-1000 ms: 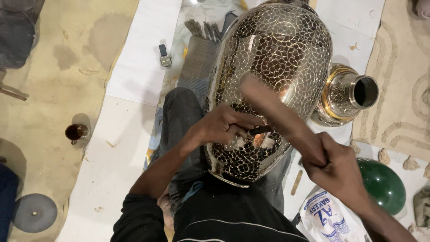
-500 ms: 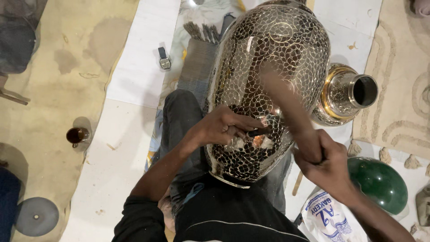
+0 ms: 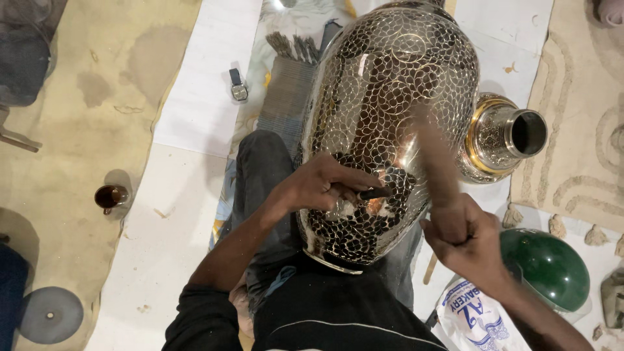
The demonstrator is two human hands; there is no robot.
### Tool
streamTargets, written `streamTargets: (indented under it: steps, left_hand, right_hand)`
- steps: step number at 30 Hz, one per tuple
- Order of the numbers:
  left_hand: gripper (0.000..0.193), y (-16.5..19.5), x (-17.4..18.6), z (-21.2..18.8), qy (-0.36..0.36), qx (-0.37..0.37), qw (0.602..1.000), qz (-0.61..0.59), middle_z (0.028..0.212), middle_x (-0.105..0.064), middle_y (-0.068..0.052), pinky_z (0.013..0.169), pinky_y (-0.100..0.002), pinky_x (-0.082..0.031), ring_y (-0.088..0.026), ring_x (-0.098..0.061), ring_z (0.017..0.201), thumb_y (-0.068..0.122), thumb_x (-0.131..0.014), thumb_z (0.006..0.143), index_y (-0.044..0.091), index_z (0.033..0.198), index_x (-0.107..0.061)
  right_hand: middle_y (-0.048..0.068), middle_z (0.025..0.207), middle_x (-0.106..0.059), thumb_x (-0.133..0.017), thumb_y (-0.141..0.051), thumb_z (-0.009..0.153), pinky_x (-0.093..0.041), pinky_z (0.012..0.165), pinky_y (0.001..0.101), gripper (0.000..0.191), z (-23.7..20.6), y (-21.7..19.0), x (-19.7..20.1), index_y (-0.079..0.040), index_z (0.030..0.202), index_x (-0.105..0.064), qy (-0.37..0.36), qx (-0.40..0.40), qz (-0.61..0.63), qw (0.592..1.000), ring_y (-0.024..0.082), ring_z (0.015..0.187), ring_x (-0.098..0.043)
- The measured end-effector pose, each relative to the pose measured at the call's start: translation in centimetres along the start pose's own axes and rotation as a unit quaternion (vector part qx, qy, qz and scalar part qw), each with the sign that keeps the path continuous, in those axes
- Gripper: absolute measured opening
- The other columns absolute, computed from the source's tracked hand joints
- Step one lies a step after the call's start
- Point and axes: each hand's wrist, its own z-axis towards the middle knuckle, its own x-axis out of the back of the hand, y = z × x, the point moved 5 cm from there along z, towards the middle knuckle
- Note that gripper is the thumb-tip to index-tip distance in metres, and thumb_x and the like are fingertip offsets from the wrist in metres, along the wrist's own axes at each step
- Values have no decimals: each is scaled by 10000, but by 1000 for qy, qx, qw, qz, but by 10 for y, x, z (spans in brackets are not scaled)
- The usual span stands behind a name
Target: The person sits on the floor with a large engraved brass vase held between the legs and hammers a chisel-like punch against its surface using a wooden mallet, working the patterned decoration. The person repositions the punch on the vase between strikes and continues hammering along the design.
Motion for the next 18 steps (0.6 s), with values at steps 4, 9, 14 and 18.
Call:
streamTargets:
  steps: [4,9,14,18]
  left_hand:
    - [641,2,2,1,-5,4,999,-39,1104,-797,-99,832,-312,-703,-155,-811,884,20,-587,716,197,1324,-682]
    - [664,4,6,2,-16,5,999,-42,1154,-800,-94,867,-295,-711,-147,-828,892,208,-544,731,230,1383,-667]
    - [610,6,5,3,-26,-7,998,-58,952,-802,-61,725,-274,-691,-125,-792,748,467,-515,833,225,1373,-668]
    - [749,12,5,4,-18,-82,995,-57,1093,-790,-78,714,-254,-688,-130,-802,870,753,-423,928,220,1414,-627]
  right_hand:
    - [41,629,-597,-822,-63,663,-489,493,343,347,-8,18,-11,-44,896,-566,-92,-50,-123,987,125,535,-575]
    - [65,703,-627,-731,-61,797,-524,601,341,185,-12,4,-10,-52,907,-582,19,29,-4,999,178,618,-593]
    - [106,600,-643,-733,-69,680,-523,535,368,282,-12,-3,-8,-18,909,-577,-42,-60,-72,995,192,516,-653]
    - [121,591,-661,-714,-52,651,-530,535,384,293,-12,-2,-6,-21,910,-582,-55,-87,-74,992,211,513,-674]
